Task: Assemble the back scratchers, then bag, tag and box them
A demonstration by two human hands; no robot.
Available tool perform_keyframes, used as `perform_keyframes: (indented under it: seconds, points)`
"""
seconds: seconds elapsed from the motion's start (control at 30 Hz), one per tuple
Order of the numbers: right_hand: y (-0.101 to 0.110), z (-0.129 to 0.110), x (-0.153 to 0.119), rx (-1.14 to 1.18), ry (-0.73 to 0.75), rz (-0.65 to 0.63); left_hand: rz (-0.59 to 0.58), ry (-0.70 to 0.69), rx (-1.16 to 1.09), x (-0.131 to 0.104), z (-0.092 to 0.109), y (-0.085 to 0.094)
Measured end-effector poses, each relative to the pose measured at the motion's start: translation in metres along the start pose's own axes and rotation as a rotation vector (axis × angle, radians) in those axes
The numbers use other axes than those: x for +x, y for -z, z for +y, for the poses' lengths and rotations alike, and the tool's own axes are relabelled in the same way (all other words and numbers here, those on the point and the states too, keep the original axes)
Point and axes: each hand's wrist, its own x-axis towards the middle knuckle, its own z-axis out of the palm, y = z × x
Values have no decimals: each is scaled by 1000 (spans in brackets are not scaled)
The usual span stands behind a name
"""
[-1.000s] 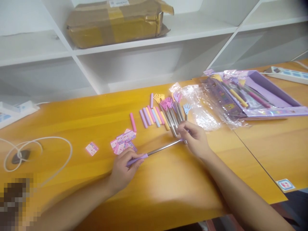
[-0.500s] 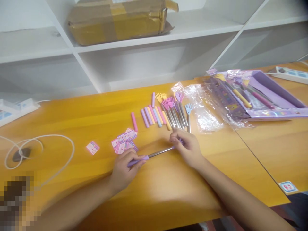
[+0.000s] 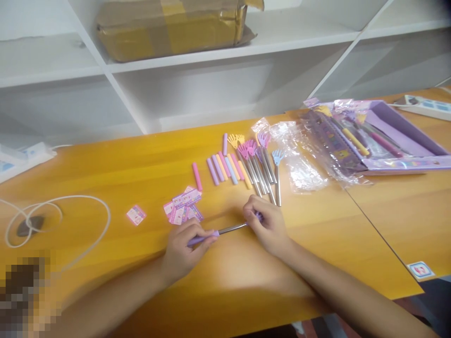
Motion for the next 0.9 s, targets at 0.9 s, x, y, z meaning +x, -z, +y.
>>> perform_keyframes:
  seconds: [0.9]
  points:
    - [-5,-2,-7,111,-80,-28,-7,-26,57,0,6,0]
